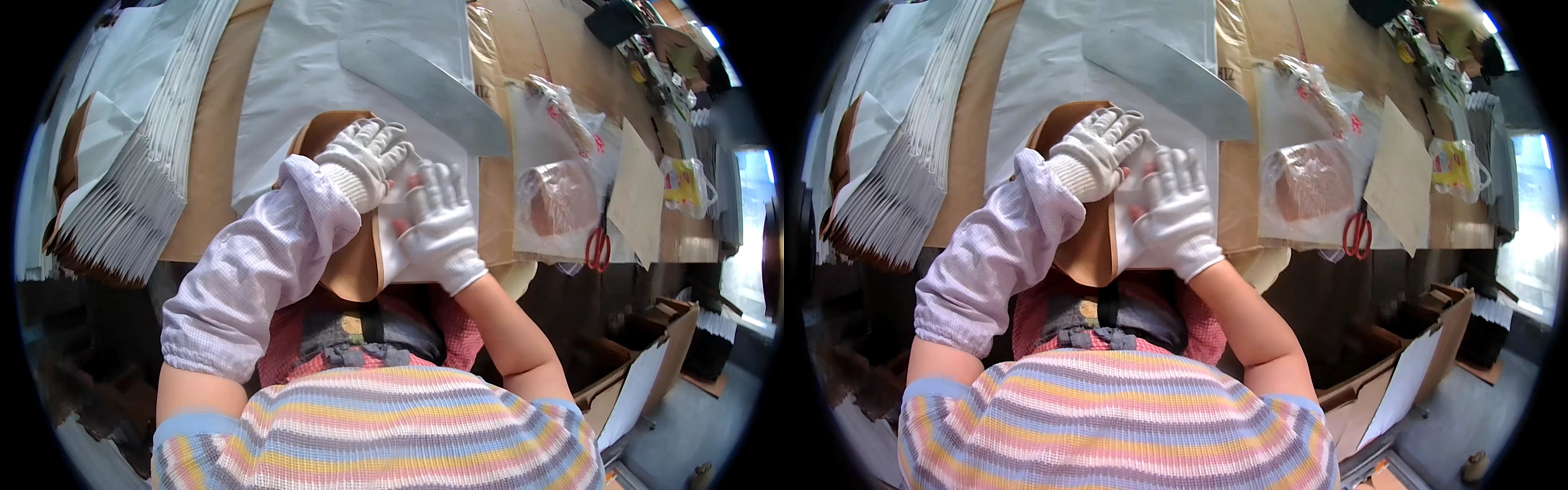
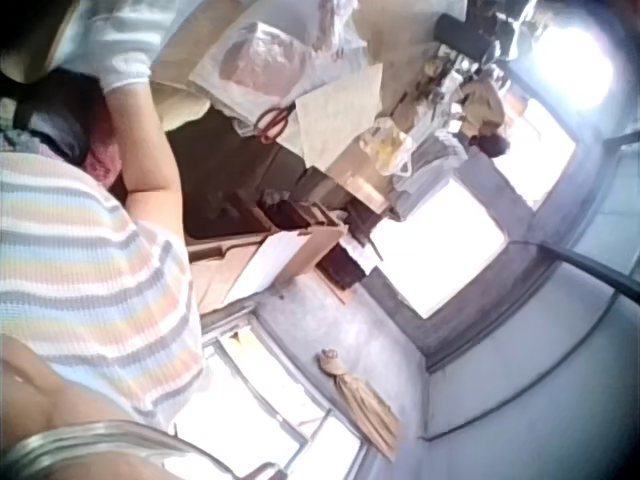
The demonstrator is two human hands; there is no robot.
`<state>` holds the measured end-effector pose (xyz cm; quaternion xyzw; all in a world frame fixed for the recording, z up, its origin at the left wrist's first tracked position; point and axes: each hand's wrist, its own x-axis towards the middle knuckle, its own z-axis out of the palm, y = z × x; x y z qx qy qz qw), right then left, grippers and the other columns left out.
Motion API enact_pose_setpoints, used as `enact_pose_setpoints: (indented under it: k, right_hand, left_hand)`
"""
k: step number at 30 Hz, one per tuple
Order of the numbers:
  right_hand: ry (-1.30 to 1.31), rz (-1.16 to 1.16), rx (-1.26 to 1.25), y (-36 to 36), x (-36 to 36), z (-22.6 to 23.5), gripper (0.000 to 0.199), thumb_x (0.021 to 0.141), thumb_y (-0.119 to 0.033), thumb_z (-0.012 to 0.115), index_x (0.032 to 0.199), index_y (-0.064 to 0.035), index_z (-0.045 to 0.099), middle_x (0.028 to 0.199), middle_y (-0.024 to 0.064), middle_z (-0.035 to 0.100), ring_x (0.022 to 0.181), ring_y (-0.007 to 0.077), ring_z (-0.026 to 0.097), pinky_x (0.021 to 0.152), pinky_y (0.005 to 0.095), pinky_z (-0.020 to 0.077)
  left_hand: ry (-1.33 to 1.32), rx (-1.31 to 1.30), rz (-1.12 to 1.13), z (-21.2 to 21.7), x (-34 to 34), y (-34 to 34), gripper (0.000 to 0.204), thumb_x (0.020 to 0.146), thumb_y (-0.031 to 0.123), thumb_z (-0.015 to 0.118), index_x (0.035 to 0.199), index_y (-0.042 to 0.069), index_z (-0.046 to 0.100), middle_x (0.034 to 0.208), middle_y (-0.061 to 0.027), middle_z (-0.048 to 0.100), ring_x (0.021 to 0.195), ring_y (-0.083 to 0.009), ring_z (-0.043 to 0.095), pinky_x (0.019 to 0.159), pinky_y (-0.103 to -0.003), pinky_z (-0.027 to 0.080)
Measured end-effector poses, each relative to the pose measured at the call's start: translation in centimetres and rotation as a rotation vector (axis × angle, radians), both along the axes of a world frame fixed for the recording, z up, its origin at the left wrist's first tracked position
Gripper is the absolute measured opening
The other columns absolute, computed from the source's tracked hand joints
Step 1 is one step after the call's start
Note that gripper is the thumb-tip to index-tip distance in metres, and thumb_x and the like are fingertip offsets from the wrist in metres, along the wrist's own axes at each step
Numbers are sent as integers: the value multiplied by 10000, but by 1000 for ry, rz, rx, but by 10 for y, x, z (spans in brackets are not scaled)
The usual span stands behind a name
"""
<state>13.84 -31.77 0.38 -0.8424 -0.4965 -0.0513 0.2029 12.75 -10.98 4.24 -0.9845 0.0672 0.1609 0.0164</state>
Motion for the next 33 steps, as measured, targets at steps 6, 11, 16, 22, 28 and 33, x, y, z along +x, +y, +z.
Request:
enact_pose_setpoints:
  k: [6,11,16,22,28,33]
  right_hand:
    - [476,571,138,-7,-64,23,459,778,-269,801,1164,-53,677,1445,173,585,1373,411,517,1226,540,339]
    - [257,-451,356,-48,2,28,142,787,7,704,928,-12,702,871,152,696,790,316,705,731,403,582]
    - [344,-576,-17,-42,25,18,131,878,-227,723,938,-110,723,985,140,711,934,358,697,813,460,557]
    - [413,-593,-195,-33,35,26,161,904,-250,710,975,-106,724,1019,150,707,959,377,691,845,480,545]
    - [364,-444,-481,-34,51,42,201,929,-283,683,1044,-128,740,1055,146,721,985,365,706,868,478,558]
    - [361,-290,-821,-15,72,58,245,950,-301,626,1068,-142,771,1092,152,750,1052,355,719,902,452,571]
  left_hand:
    - [131,34,21,15,6,-4,685,1033,409,546,1635,168,324,1729,-75,223,1594,-288,194,1309,-409,131]
    - [122,15,47,22,8,-12,722,992,358,610,1631,180,325,1718,-81,248,1571,-292,252,1291,-414,208]
    - [174,5,97,41,33,-25,665,874,276,758,1485,162,520,1599,-84,432,1434,-284,451,1194,-420,369]
    - [336,177,-51,30,84,-27,423,741,329,866,1137,213,775,1271,-26,700,1265,-256,593,1095,-353,440]
    - [-30,134,-142,5,58,-26,138,860,248,735,963,196,810,1087,-5,749,1206,-249,598,1106,-338,432]
    - [-95,150,-32,4,53,-26,175,920,194,645,827,170,792,1050,-29,751,1157,-252,608,1090,-357,457]
